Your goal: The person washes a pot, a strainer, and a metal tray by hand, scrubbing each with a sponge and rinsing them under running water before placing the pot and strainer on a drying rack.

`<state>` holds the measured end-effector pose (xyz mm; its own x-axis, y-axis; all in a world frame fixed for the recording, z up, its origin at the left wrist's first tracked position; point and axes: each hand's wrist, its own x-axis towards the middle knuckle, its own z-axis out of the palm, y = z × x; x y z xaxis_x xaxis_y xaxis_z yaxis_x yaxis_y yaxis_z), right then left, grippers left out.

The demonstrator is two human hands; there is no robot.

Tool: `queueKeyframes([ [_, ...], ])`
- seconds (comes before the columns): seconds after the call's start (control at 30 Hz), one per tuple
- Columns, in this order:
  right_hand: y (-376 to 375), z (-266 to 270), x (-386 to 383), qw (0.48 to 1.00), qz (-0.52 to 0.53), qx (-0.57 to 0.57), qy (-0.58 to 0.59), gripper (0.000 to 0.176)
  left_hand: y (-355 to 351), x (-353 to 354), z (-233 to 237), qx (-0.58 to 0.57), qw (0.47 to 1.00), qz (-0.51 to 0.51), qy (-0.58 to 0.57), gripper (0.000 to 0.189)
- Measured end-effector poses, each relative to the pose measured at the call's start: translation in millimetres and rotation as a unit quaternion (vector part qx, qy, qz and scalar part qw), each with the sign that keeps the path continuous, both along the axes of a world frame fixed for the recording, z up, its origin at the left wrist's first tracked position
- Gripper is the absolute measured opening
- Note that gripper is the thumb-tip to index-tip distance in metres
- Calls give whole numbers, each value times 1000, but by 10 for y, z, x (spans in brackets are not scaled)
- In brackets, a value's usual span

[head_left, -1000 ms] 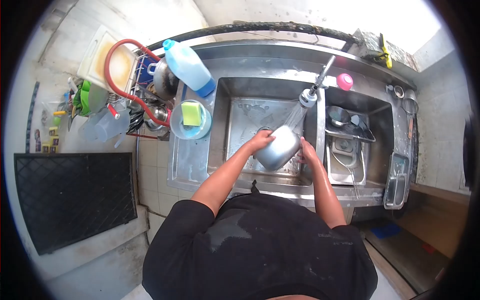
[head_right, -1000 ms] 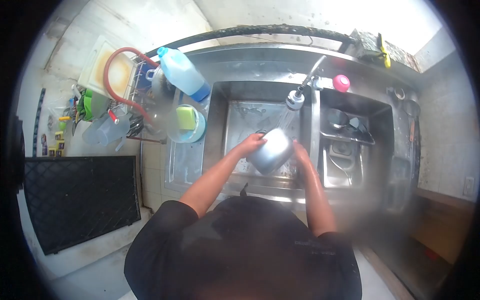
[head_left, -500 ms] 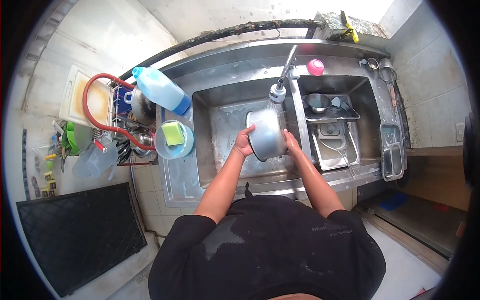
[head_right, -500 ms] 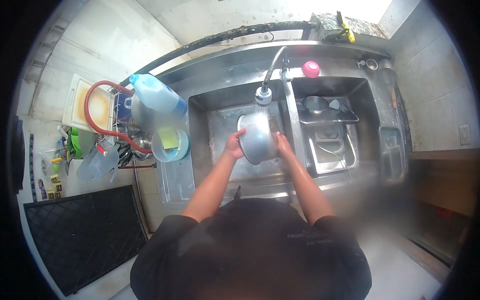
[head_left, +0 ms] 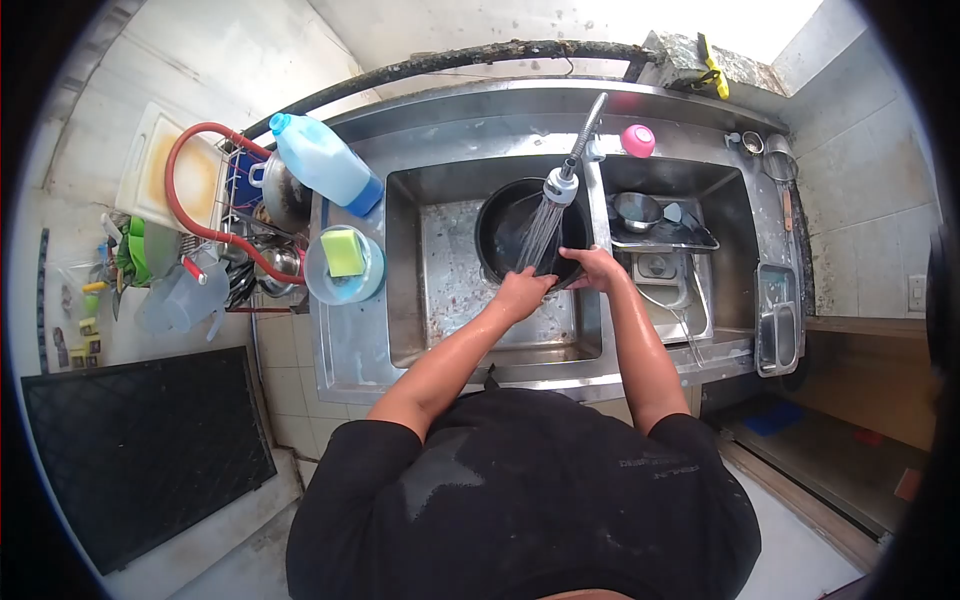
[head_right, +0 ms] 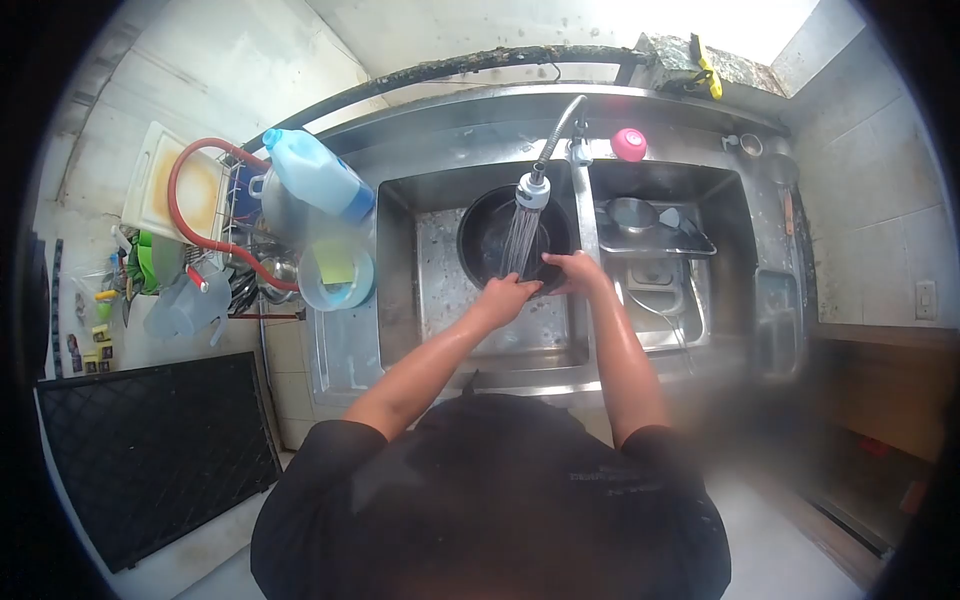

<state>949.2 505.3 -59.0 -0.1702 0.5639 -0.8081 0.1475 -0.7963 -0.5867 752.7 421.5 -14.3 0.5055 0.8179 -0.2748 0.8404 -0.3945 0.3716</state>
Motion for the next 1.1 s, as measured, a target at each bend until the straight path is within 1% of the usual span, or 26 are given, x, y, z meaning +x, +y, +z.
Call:
queueKeyframes([
  [0.03, -5, 32, -48, 999, 7, 35, -7, 54, -23, -21, -108, 0, 1000, 2, -1, 48],
  [0.07, -99, 71, -45, 997, -30, 64, 0, 32, -46, -60, -211, 54, 998, 4, -12, 48],
  [0.1, -158, 18, -65, 997, -27, 66, 0, 32, -43, -98, -287, 110, 994, 8, -23, 48],
  [0.13, -188, -134, -90, 990, -45, 134, 1, 30, -22, -129, -320, 112, 993, 11, -24, 48],
  [0.17, -201, -288, -121, 978, -63, 200, 2, 28, -13, -158, -356, 117, 993, 10, 2, 51],
  [0.2, -216, -289, -192, 968, -65, 242, 20, 28, -22, -173, -348, 119, 992, 9, 29, 56],
  [0.23, -253, -283, -225, 969, -63, 239, 19, 28, -22, -164, -343, 116, 993, 11, 28, 56],
  [0.3, -312, -210, -362, 932, -65, 356, 32, 30, 35, -116, -288, 17, 992, 104, 64, 67],
  [0.33, -320, -136, -413, 927, -61, 369, 18, 31, 54, -81, -178, 7, 991, 131, 36, 69],
  [0.37, -309, -178, -426, 927, -60, 370, 18, 31, 85, -80, -203, 8, 991, 132, 36, 69],
  [0.43, -292, -262, -476, 911, -109, 396, -40, 31, 157, -108, -221, -10, 994, 104, -22, 69],
  [0.47, -286, -295, -463, 911, -107, 397, -38, 31, 186, -149, -229, -9, 994, 106, -21, 69],
  [0.53, -343, -149, -455, 913, -195, 356, 23, 34, 204, -255, -89, -83, 979, 68, -176, 63],
  [0.57, -361, -134, -446, 913, -195, 357, 23, 34, 208, -283, -98, -82, 979, 68, -176, 63],
  [0.63, -402, -94, -395, 902, -123, 409, -61, 61, 210, -310, -150, 7, 997, 36, -72, 71],
  [0.67, -433, -78, -384, 902, -123, 409, -62, 61, 240, -339, -176, 7, 997, 35, -74, 71],
  [0.73, -483, 103, -450, 889, -110, 431, -106, 63, 333, -391, -126, 88, 989, 20, 115, 82],
  [0.77, -472, 87, -473, 889, -110, 432, -106, 63, 331, -351, -102, 89, 989, 21, 115, 82],
  [0.83, -433, 40, -536, 849, -161, 486, -133, 63, 309, -202, 155, 119, 964, 140, 193, 78],
  [0.87, -428, 36, -556, 848, -163, 487, -132, 63, 315, -116, 88, 120, 964, 139, 194, 78],
  [0.9, -443, 66, -569, 869, -169, 451, -110, 64, 311, -12, -51, 47, 985, 145, 77, 74],
  [0.93, -444, 98, -577, 888, -175, 415, -88, 64, 307, 29, -145, -26, 987, 150, -41, 70],
  [0.97, -461, 130, -575, 888, -176, 416, -87, 64, 281, 10, -240, -25, 988, 149, -39, 70],
  [1.03, -486, 154, -521, 892, -154, 415, -91, 63, 269, -17, -276, -138, 965, 125, -186, 60],
  [1.07, -490, 126, -481, 887, -156, 431, -57, 63, 269, -57, -300, -137, 965, 123, -185, 60],
  [1.1, -518, 62, -489, 887, -157, 430, -58, 63, 245, -125, -243, -114, 972, 110, -173, 56],
])
